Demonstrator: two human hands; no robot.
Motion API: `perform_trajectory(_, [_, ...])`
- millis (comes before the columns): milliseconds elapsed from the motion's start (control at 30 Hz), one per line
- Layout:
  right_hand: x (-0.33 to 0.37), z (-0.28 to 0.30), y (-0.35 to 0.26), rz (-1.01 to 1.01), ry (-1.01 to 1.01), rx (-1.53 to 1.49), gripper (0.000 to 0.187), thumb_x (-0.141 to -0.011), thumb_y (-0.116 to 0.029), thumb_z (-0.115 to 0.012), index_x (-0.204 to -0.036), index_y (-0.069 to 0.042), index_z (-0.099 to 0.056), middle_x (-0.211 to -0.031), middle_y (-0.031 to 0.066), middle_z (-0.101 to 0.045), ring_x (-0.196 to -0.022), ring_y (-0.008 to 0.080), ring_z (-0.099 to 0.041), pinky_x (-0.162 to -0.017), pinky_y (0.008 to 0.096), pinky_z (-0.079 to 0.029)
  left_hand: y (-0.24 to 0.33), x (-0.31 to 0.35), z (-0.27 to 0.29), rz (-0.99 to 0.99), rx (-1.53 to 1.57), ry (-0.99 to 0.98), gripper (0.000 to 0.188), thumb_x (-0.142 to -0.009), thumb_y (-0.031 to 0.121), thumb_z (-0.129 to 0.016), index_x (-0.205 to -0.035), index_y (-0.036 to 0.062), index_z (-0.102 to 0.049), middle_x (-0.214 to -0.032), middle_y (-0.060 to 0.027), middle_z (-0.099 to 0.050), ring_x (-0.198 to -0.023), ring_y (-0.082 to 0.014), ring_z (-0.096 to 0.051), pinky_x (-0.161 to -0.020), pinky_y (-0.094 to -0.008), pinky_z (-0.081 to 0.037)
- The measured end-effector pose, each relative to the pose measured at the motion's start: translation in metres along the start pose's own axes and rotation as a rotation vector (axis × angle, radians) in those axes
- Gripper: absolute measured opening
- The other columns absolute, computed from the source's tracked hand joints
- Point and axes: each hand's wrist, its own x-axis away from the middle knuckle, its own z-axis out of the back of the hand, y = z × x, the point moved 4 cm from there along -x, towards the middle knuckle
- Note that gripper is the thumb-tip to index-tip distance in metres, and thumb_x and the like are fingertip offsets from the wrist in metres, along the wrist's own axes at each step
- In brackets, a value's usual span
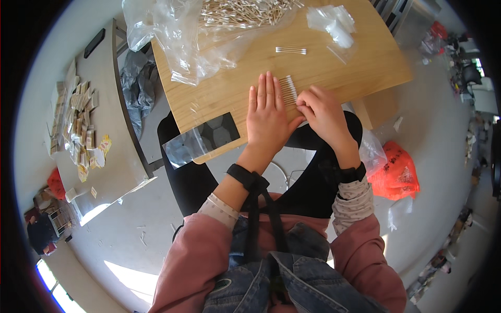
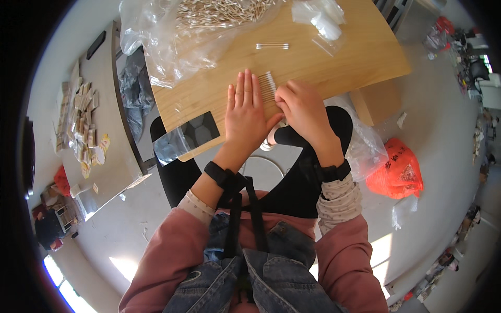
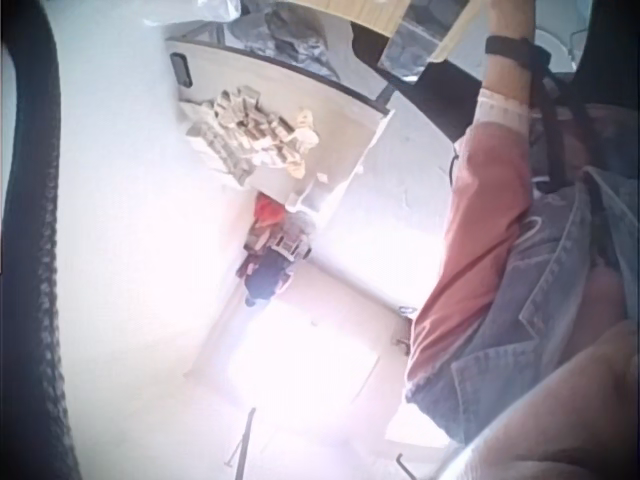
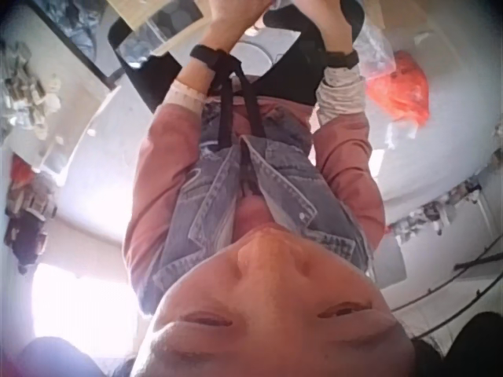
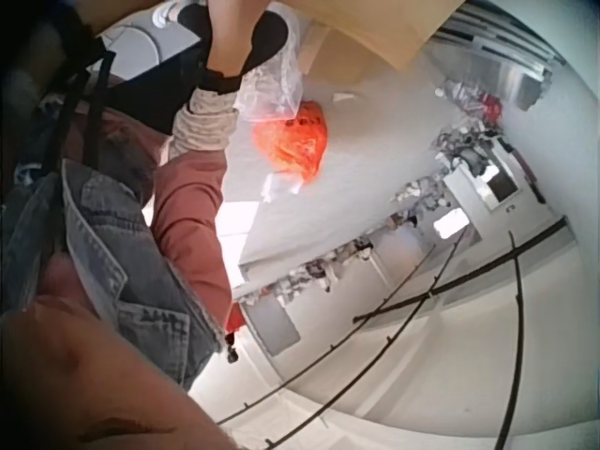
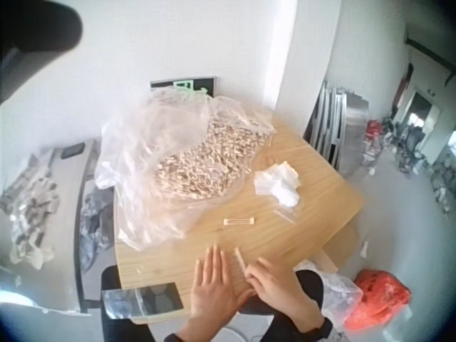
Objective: Packing cotton swabs into plastic containers and applying labels.
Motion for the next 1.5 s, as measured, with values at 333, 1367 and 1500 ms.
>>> perform_trajectory(333, [-0.002, 0.000, -0.009, 0.037, 0.023, 0.070, 0.010, -0.082, -0.005, -0.069, -0.082, -0.006, -0.060, -0.080, 0.0097, -0.056, -0.080, 0.0326, -0.059, -0.069, 0.0442, -0.047, 0.001, 0.000, 0.000, 0.004, -0.017, 0.007, 0.102, -0.089, 0.067, -0.054, -0.153, -0.0090, -0.032, -0.164, -0.0242, -0.026, -0.155, -0.0353, -0.019, -0.126, -0.0490, -0.015])
perform_trajectory(1367, [-0.048, -0.049, -0.007, -0.111, 0.230, 0.284, 0.046, -0.105, -0.018, -0.050, -0.147, -0.001, -0.042, -0.152, 0.0209, -0.044, -0.147, 0.0411, -0.033, -0.120, 0.0528, -0.028, -0.083, 0.058, 0.087, 0.363, 1.178, 0.513, 0.055, -0.110, 0.038, -0.037, -0.148, -0.0015, -0.038, -0.134, -0.0221, -0.058, -0.133, -0.0306, -0.053, -0.116, -0.0436, -0.035])
perform_trajectory(1500, [-0.056, -0.072, -0.009, -0.049, 0.112, 0.297, 0.050, -0.103, -0.016, -0.049, -0.149, 0.001, -0.040, -0.157, 0.0195, -0.039, -0.150, 0.0368, -0.030, -0.122, 0.0513, -0.025, -0.092, 0.081, 0.081, 0.432, 1.273, 0.633, 0.054, -0.109, 0.037, -0.040, -0.147, -0.0015, -0.038, -0.137, -0.0227, -0.055, -0.134, -0.0330, -0.051, -0.117, -0.0447, -0.035])
